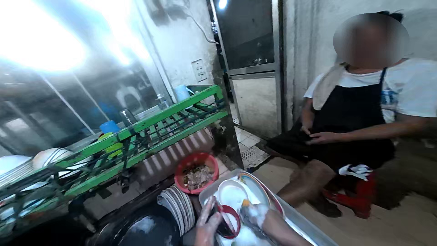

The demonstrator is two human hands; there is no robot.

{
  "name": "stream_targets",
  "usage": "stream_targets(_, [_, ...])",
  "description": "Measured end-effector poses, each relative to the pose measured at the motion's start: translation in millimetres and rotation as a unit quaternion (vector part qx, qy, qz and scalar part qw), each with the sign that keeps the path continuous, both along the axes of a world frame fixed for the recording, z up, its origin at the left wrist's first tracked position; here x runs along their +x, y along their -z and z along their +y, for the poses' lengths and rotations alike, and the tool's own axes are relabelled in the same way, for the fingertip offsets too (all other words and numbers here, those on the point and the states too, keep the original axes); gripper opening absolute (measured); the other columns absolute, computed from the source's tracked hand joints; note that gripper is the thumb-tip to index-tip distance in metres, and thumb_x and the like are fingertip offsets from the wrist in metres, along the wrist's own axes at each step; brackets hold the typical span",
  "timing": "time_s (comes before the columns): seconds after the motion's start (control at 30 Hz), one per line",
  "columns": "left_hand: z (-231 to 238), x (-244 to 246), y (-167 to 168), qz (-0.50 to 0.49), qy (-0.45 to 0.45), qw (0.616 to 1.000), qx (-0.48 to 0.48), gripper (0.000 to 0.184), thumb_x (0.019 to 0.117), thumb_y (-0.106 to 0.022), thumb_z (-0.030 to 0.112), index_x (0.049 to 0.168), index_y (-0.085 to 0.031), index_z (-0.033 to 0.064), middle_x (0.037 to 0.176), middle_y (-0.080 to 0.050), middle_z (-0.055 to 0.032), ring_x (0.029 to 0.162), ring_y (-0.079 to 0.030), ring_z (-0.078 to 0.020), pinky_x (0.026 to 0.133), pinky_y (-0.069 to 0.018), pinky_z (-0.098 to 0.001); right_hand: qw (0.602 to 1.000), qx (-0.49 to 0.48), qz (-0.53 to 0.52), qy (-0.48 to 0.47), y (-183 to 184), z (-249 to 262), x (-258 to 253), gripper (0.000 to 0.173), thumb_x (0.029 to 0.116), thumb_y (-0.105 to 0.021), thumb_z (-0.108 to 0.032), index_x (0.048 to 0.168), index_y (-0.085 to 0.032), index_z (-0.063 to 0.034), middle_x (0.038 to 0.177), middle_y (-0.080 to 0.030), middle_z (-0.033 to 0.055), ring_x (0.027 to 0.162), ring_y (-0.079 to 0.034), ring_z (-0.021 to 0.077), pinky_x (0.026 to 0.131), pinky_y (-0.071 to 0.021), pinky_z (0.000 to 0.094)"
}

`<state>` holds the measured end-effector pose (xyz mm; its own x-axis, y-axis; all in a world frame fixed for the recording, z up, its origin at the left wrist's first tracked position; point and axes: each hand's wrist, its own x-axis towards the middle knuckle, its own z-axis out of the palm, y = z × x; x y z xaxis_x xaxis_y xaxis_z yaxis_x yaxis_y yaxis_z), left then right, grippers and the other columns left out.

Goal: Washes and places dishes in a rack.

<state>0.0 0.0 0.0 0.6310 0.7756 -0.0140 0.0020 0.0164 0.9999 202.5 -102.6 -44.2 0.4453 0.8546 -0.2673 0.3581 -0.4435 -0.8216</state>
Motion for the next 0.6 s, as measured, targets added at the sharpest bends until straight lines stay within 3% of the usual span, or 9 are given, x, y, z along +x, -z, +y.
stream_targets(0.1, [-17, 18, -5, 0.020, 0.037, 0.993, 0.106, 0.044, 0.0965, -0.056, 0.009, 0.137, -0.058, -0.0071, 0.153, -0.049, -0.0202, 0.144, -0.045, -0.0240, 0.119, -0.0369, -0.0393, 0.999, 0.018, 0.042, 0.006, -55, 12, -10, 0.035, 0.0995, -0.063, -0.021, 0.124, -0.066, 0.0036, 0.122, -0.067, 0.0252, 0.117, -0.063, 0.0369, 0.103, -0.0474, 0.0576])
stream_targets(0.23, [-33, 43, 14, -0.106, -0.004, 0.986, 0.127, 0.045, 0.1014, -0.033, 0.005, 0.134, -0.051, -0.0204, 0.148, -0.047, -0.0326, 0.144, -0.043, -0.0295, 0.121, -0.0323, -0.0386, 0.992, 0.076, 0.080, 0.054, -73, 17, -40, 0.039, 0.1075, -0.050, -0.026, 0.129, -0.063, 0.0035, 0.123, -0.066, 0.0217, 0.116, -0.063, 0.0299, 0.102, -0.0482, 0.0504])
stream_targets(0.27, [-36, 46, 9, -0.084, -0.044, 0.992, 0.083, 0.043, 0.1049, -0.031, 0.007, 0.133, -0.053, -0.0168, 0.141, -0.054, -0.0282, 0.135, -0.050, -0.0248, 0.116, -0.0379, -0.0373, 0.991, 0.112, 0.067, 0.034, -69, 11, -49, 0.037, 0.1050, -0.052, -0.021, 0.130, -0.061, 0.0045, 0.121, -0.067, 0.0220, 0.115, -0.064, 0.0297, 0.102, -0.0495, 0.0502])
stream_targets(0.33, [-32, 49, -11, 0.023, -0.072, 0.997, -0.030, 0.034, 0.1089, -0.038, 0.015, 0.118, -0.065, -0.0050, 0.111, -0.067, -0.0146, 0.101, -0.063, -0.0170, 0.092, -0.0516, -0.0363, 0.981, 0.188, -0.030, -0.044, -53, -1, -64, 0.033, 0.0995, -0.056, -0.015, 0.122, -0.065, 0.0072, 0.111, -0.070, 0.0226, 0.106, -0.068, 0.0306, 0.096, -0.0535, 0.0505])
stream_targets(0.4, [-16, 46, -22, 0.094, 0.015, 0.983, -0.158, 0.029, 0.1082, -0.042, 0.020, 0.104, -0.066, 0.0034, 0.089, -0.067, -0.0067, 0.082, -0.065, -0.0153, 0.075, -0.0561, -0.0356, 0.941, 0.272, -0.153, -0.132, -43, -12, -69, 0.024, 0.0999, -0.057, -0.012, 0.110, -0.069, 0.0059, 0.100, -0.072, 0.0220, 0.097, -0.072, 0.0329, 0.088, -0.0577, 0.0528])
stream_targets(0.47, [-5, 47, -22, 0.102, 0.057, 0.968, -0.223, 0.030, 0.1087, -0.044, 0.027, 0.108, -0.064, 0.0038, 0.093, -0.068, -0.0086, 0.085, -0.067, -0.0185, 0.078, -0.0571, -0.0393, 0.934, 0.282, -0.161, -0.147, -38, -15, -65, 0.024, 0.1008, -0.058, -0.013, 0.112, -0.070, 0.0041, 0.103, -0.074, 0.0199, 0.100, -0.072, 0.0310, 0.092, -0.0581, 0.0501])
stream_targets(0.5, [-7, 48, -23, 0.083, 0.042, 0.974, -0.205, 0.034, 0.1097, -0.044, 0.029, 0.114, -0.065, 0.0032, 0.099, -0.069, -0.0090, 0.091, -0.067, -0.0181, 0.081, -0.0566, -0.0394, 0.960, 0.251, -0.070, -0.101, -40, -15, -63, 0.029, 0.0989, -0.060, -0.016, 0.116, -0.069, 0.0054, 0.107, -0.073, 0.0185, 0.102, -0.071, 0.0270, 0.094, -0.0568, 0.0459])
stream_targets(0.53, [-13, 49, -20, 0.047, 0.021, 0.988, -0.149, 0.036, 0.1101, -0.042, 0.029, 0.119, -0.065, 0.0028, 0.108, -0.069, -0.0085, 0.099, -0.067, -0.0161, 0.087, -0.0558, -0.0375, 0.971, 0.232, 0.054, -0.021, -47, -12, -60, 0.029, 0.0950, -0.063, -0.014, 0.116, -0.068, 0.0056, 0.103, -0.072, 0.0150, 0.095, -0.070, 0.0207, 0.088, -0.0573, 0.0397])
stream_targets(0.6, [-24, 56, -5, -0.022, 0.009, 1.000, 0.003, 0.044, 0.1066, -0.035, 0.021, 0.135, -0.058, -0.0029, 0.136, -0.060, -0.0155, 0.123, -0.058, -0.0184, 0.105, -0.0481, -0.0379, 0.942, 0.213, 0.231, 0.117, -66, -8, -55, 0.023, 0.0954, -0.065, -0.008, 0.116, -0.064, 0.0010, 0.096, -0.070, 0.0084, 0.083, -0.068, 0.0139, 0.076, -0.0589, 0.0341])
